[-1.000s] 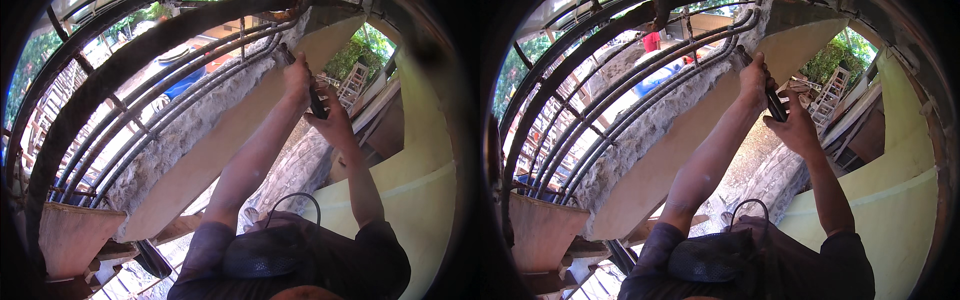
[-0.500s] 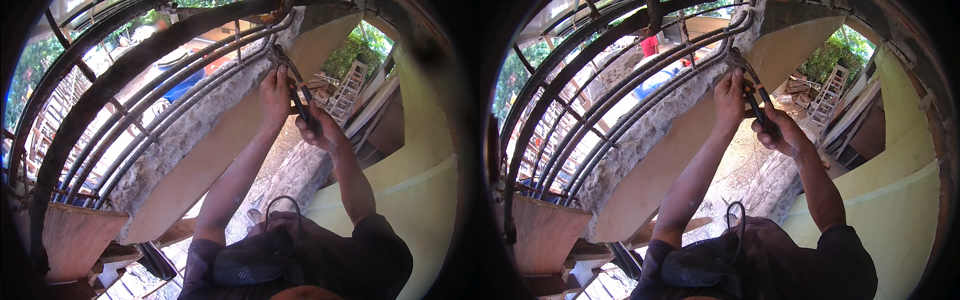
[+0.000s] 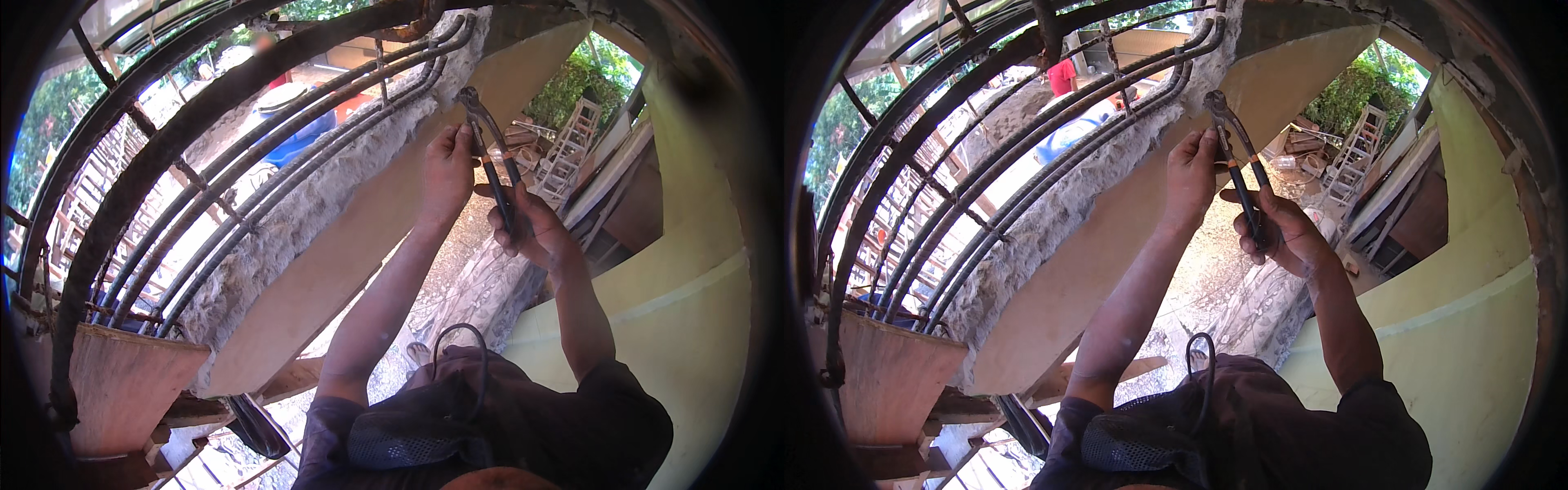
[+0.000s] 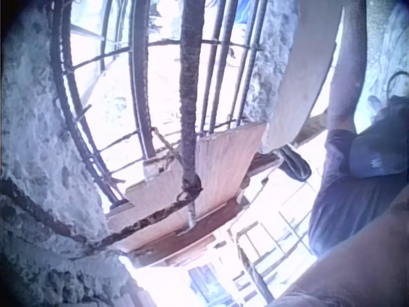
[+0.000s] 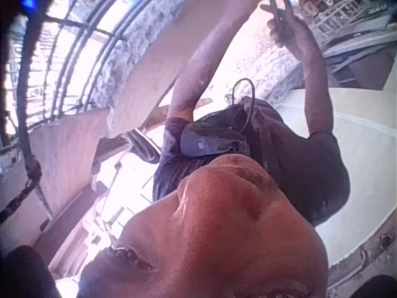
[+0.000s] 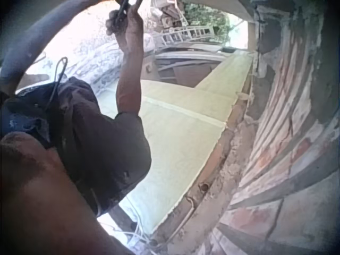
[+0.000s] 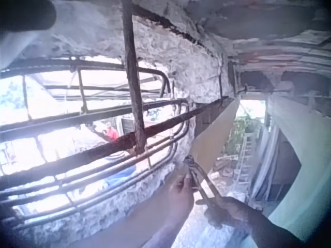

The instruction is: The person twists wire around rebar junctions with a pair of pliers.

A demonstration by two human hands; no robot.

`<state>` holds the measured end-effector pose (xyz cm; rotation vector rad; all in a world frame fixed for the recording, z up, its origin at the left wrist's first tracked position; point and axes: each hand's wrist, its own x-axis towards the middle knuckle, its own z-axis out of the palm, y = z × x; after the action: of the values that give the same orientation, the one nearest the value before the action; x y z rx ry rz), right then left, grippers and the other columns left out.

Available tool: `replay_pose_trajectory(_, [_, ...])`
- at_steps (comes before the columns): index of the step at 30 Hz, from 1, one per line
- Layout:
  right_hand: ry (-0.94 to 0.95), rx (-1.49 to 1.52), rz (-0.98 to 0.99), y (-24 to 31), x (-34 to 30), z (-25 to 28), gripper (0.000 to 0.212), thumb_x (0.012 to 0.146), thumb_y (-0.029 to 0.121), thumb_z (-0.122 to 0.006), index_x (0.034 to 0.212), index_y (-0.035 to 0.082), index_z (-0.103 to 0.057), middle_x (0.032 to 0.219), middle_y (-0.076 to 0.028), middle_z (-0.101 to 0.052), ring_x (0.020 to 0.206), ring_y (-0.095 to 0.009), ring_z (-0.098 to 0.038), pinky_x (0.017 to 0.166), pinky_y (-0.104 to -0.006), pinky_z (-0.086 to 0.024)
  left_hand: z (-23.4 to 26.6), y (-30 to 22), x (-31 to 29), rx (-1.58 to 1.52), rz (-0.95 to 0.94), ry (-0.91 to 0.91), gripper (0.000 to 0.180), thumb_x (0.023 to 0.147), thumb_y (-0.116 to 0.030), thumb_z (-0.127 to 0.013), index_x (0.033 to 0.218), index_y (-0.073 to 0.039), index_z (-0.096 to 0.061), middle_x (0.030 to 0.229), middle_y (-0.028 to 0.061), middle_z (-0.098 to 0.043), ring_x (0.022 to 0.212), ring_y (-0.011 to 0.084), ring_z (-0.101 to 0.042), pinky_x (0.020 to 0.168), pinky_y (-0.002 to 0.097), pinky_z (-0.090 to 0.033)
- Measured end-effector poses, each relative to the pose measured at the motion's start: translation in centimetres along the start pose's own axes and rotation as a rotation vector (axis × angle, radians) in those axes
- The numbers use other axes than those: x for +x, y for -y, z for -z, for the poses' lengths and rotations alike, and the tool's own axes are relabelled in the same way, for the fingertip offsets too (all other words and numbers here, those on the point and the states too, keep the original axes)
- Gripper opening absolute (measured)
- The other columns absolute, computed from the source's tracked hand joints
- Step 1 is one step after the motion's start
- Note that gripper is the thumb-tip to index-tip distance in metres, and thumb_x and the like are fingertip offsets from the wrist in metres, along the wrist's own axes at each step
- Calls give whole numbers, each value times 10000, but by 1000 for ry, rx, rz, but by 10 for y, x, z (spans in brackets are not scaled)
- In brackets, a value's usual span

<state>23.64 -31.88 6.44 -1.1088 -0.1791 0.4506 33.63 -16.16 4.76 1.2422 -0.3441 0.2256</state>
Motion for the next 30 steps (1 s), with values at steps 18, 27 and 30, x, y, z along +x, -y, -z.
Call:
replay_pose_trajectory(18, [-40,161,-3,-36,-26,-9,799,984,676,-380,1368,-16,-492,752,-23,-592,538,-98,-555,435,-217,-382,15,2,-30,-258,241,70,152,1043,-187,-525,1090,-46,-497,888,59,-603,829,156,-631,798,333,-552])
replay_pose_trajectory(27, [297,310,-29,-93,-47,58,859,938,676,-478,1398,-48,-450,770,-104,-645,572,-185,-594,532,-310,-467,10,-11,-59,-487,455,283,100,1007,-161,-530,1036,-87,-470,798,-15,-482,693,88,-468,745,297,-515])
replay_pose_trajectory(30, [269,148,-57,-99,-48,59,833,889,642,-603,1329,-60,-510,787,-140,-674,608,-205,-634,552,-321,-489,10,2,-75,-463,498,280,186,949,-215,-535,1073,-90,-474,791,-29,-444,686,78,-459,649,279,-479])
